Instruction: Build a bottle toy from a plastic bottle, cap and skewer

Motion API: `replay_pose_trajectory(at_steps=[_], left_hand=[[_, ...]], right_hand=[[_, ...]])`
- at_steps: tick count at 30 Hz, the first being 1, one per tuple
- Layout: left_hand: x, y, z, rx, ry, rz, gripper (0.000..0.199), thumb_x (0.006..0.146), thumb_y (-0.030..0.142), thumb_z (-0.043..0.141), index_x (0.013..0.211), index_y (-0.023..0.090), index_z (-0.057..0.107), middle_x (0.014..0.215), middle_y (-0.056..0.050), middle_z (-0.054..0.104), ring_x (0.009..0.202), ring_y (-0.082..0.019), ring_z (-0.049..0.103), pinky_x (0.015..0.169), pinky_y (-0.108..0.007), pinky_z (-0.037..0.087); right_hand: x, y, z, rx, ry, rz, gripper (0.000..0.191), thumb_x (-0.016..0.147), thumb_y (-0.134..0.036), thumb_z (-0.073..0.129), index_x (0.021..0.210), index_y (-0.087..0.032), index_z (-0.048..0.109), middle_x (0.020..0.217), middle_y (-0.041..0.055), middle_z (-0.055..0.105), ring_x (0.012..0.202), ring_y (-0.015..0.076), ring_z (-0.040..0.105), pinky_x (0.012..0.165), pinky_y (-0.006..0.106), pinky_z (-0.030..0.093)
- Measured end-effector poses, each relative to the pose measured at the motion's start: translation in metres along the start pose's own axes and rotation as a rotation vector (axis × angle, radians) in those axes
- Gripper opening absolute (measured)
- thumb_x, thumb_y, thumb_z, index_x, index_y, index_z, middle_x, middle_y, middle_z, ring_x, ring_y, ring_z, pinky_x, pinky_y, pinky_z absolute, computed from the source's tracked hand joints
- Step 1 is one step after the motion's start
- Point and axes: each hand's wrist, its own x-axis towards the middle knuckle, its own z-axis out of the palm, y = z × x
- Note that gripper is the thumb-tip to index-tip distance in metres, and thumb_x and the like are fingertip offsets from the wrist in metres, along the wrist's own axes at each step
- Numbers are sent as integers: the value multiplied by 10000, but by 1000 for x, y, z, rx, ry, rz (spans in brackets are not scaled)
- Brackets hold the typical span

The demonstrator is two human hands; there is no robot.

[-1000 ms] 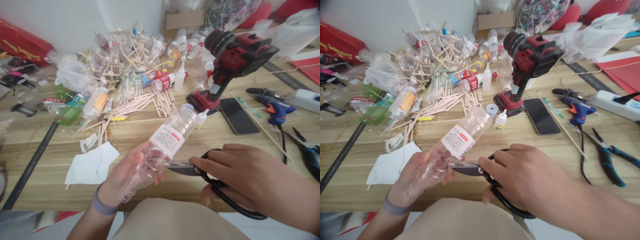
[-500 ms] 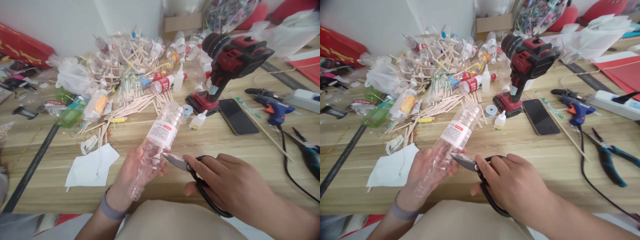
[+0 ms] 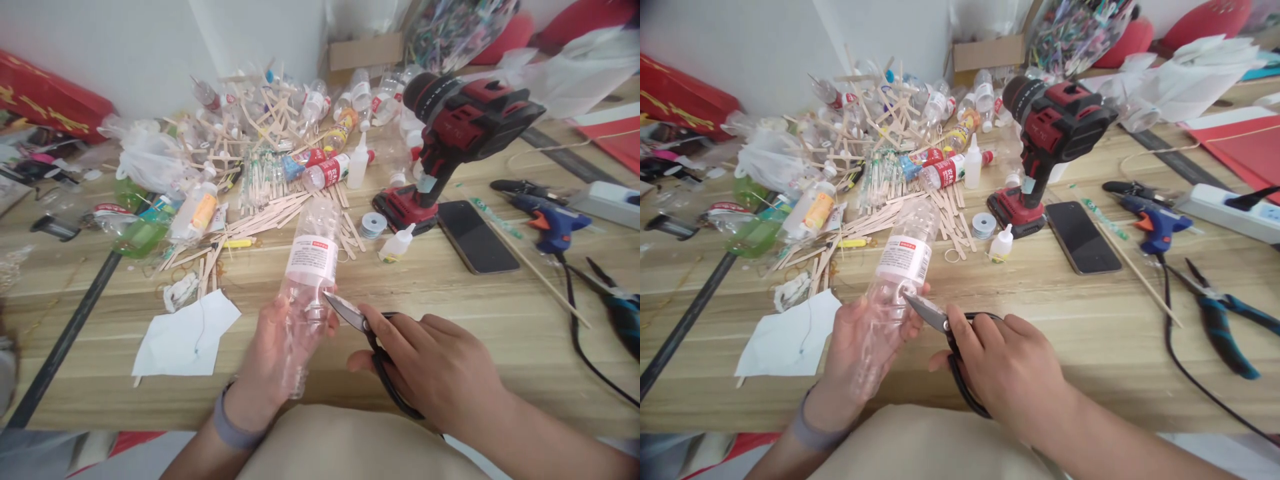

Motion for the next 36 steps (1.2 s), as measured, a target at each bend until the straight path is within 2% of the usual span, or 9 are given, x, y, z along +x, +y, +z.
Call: replay_pose_trajectory(at_steps=[3, 6, 10, 13, 16, 21, 25, 29, 36], left_hand=[[1, -1, 0, 8, 62, 21, 382, 781, 406, 617, 1009, 107, 682, 960, -83, 704, 705, -148, 615, 651, -247, 504], [0, -1, -1, 23, 92, 29, 375, 768, 404, 626, 1010, 121, 671, 989, -75, 705, 705, -145, 616, 681, -260, 507], [0, 1, -3, 25, 103, 40, 359, 757, 407, 632, 1010, 154, 664, 1008, -56, 702, 727, -154, 629, 708, -279, 503], [0, 2, -4, 26, 78, 31, 344, 766, 401, 618, 1020, 172, 654, 1029, -48, 695, 731, -157, 624, 705, -283, 496], [0, 2, -5, 28, 70, 48, 351, 748, 398, 635, 1029, 187, 635, 1033, -46, 691, 726, -162, 620, 684, -283, 494], [-1, 2, -7, 25, 109, 30, 392, 698, 369, 685, 1047, 201, 622, 1027, -48, 699, 743, -180, 627, 682, -293, 507], [-1, 3, -7, 28, 46, 50, 393, 689, 388, 693, 1025, 198, 624, 983, -51, 702, 698, -173, 626, 647, -285, 492], [0, 5, -6, 57, -6, 35, 370, 705, 387, 675, 1025, 211, 625, 960, -46, 688, 681, -171, 613, 613, -283, 477], [-3, 10, -12, 170, -89, 11, 352, 779, 397, 610, 1073, 209, 653, 991, -61, 665, 691, -187, 598, 643, -305, 476]], right_hand=[[2, -2, 4, 109, -49, 57, 506, 1003, -448, 306, 1008, -88, 661, 543, 16, 622, 403, 144, 538, 457, 301, 332], [3, -5, 8, 375, -106, 169, 510, 973, -516, 336, 998, -116, 652, 575, 15, 653, 447, 159, 603, 452, 275, 387], [4, -8, 9, 666, -81, 296, 437, 947, -526, 412, 975, -159, 649, 600, 7, 676, 467, 142, 606, 468, 229, 433], [5, -7, 6, 703, -107, 363, 396, 927, -525, 461, 927, -175, 646, 539, -26, 609, 450, 129, 562, 454, 213, 428], [6, -4, 5, 676, -122, 386, 400, 911, -540, 480, 974, -175, 631, 594, -21, 577, 500, 133, 562, 471, 220, 444], [7, 4, 3, 571, -63, 288, 456, 871, -579, 518, 1035, -171, 639, 692, 20, 581, 613, 161, 594, 533, 248, 485], [6, 12, 0, 382, -38, 174, 405, 926, -521, 468, 988, -170, 660, 637, 10, 595, 511, 138, 569, 473, 240, 397], [7, 25, -4, 146, -48, 55, 423, 969, -493, 388, 984, -181, 673, 646, 22, 621, 527, 155, 584, 517, 277, 365], [22, 46, -22, 4, -84, -165, 445, 1011, -408, 303, 895, -192, 675, 551, -5, 571, 492, 159, 552, 522, 307, 315]])
